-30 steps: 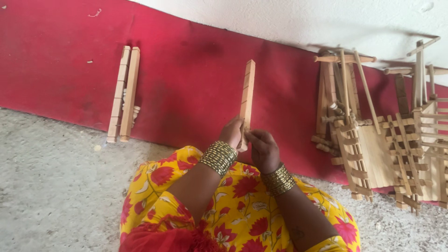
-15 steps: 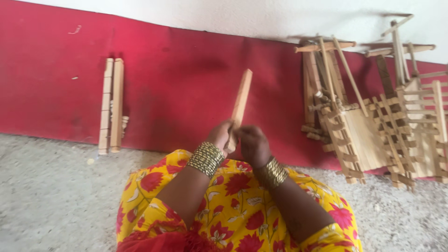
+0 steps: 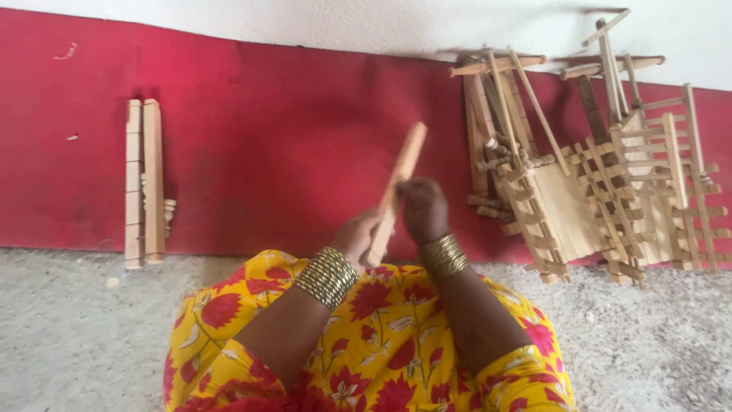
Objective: The person sits on the floor holding a long wooden bar with small wooden pieces attached along it. They rotate the bar, run their fingers over the attached pieces, set the bar down on the red mat, pick it up again, and continue turning and feeling along its length.
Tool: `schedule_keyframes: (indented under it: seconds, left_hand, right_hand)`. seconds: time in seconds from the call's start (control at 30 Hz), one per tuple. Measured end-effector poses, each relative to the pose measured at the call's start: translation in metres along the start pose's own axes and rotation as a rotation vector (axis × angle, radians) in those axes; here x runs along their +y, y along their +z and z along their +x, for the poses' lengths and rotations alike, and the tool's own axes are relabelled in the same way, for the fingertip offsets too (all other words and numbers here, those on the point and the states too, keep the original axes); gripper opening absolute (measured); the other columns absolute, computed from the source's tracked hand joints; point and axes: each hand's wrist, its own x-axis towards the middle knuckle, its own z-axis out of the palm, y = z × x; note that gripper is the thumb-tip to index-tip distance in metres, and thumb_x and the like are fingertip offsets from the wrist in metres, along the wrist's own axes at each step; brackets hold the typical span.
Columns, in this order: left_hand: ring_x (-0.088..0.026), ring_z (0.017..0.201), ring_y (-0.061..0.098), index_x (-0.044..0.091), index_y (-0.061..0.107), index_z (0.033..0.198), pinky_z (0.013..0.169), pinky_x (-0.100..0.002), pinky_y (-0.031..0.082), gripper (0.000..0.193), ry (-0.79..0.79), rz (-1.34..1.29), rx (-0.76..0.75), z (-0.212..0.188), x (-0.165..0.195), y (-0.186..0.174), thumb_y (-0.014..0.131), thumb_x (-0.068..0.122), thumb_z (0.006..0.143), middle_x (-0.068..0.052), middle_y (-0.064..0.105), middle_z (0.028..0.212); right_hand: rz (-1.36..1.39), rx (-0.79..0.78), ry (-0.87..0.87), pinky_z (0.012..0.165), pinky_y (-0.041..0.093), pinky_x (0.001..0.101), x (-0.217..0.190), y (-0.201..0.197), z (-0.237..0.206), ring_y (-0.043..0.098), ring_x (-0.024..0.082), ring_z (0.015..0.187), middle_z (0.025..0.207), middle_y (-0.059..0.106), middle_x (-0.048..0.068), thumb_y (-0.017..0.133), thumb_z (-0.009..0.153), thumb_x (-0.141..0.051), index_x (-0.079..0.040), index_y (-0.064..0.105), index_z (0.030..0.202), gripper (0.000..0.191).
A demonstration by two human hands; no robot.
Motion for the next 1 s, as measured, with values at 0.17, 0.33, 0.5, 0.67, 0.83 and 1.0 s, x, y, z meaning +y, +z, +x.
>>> schedule_keyframes:
  seconds: [0.17, 0.33, 0.5, 0.67, 0.83, 1.0]
  left_hand:
    - [-0.010, 0.034, 0.044, 0.011, 0.054, 0.088, 0.024, -0.026, 0.032, 0.030, 0.054, -0.241, 0.004, 0.023, 0.021, -0.041, 0.052, 0.034, 0.107, 0.001, 0.048, 0.056]
    - [-0.012, 0.044, 0.051, 0.007, 0.058, 0.105, 0.032, -0.027, 0.038, 0.029, -0.057, -0.127, 0.071, 0.006, 0.005, -0.018, 0.051, 0.035, 0.104, -0.004, 0.059, 0.072]
    - [-0.014, 0.051, 0.055, 0.002, 0.060, 0.118, 0.038, -0.029, 0.045, 0.041, -0.184, 0.013, -0.034, -0.018, -0.003, 0.010, 0.053, 0.038, 0.101, -0.008, 0.065, 0.083]
    - [-0.015, 0.056, 0.057, 0.005, 0.062, 0.114, 0.042, -0.029, 0.044, 0.037, -0.186, -0.070, -0.003, -0.017, 0.022, -0.001, 0.057, 0.036, 0.096, -0.009, 0.067, 0.085]
    - [-0.015, 0.063, 0.059, 0.010, 0.063, 0.099, 0.046, -0.030, 0.045, 0.027, -0.112, -0.157, 0.082, -0.023, 0.042, -0.013, 0.061, 0.035, 0.088, -0.004, 0.063, 0.082]
    - [-0.010, 0.073, 0.057, 0.011, 0.066, 0.115, 0.054, -0.025, 0.044, 0.033, -0.009, -0.174, -0.199, -0.034, 0.042, -0.005, 0.067, 0.030, 0.088, -0.001, 0.064, 0.093]
  right_hand:
    - [0.260, -0.179, -0.047, 0.074, 0.059, 0.0375, -0.060, 0.016, -0.022, 0.072, 0.028, 0.087, 0.099, 0.071, 0.014, 0.064, 0.087, 0.003, -0.004, 0.076, 0.103, 0.021]
    - [0.096, -0.119, -0.039, 0.082, 0.060, 0.0410, -0.016, 0.012, -0.015, 0.071, 0.030, 0.092, 0.098, 0.073, 0.014, 0.060, 0.086, 0.006, -0.006, 0.077, 0.100, 0.024]
    - [-0.020, -0.076, 0.189, 0.082, 0.060, 0.0412, 0.053, 0.006, -0.003, 0.071, 0.030, 0.091, 0.095, 0.073, 0.015, 0.063, 0.086, 0.004, -0.005, 0.079, 0.099, 0.022]
    - [0.028, -0.104, 0.102, 0.082, 0.061, 0.0382, 0.011, 0.013, -0.008, 0.072, 0.027, 0.093, 0.096, 0.075, 0.013, 0.062, 0.087, 0.005, -0.006, 0.079, 0.097, 0.023]
    - [0.223, -0.147, -0.041, 0.079, 0.062, 0.0345, -0.053, 0.003, -0.009, 0.072, 0.025, 0.093, 0.100, 0.074, 0.013, 0.062, 0.088, 0.006, -0.004, 0.077, 0.101, 0.023]
    - [0.148, -0.110, 0.066, 0.078, 0.061, 0.0343, -0.037, -0.014, 0.010, 0.073, 0.024, 0.090, 0.099, 0.074, 0.011, 0.061, 0.091, 0.006, -0.005, 0.079, 0.101, 0.022]
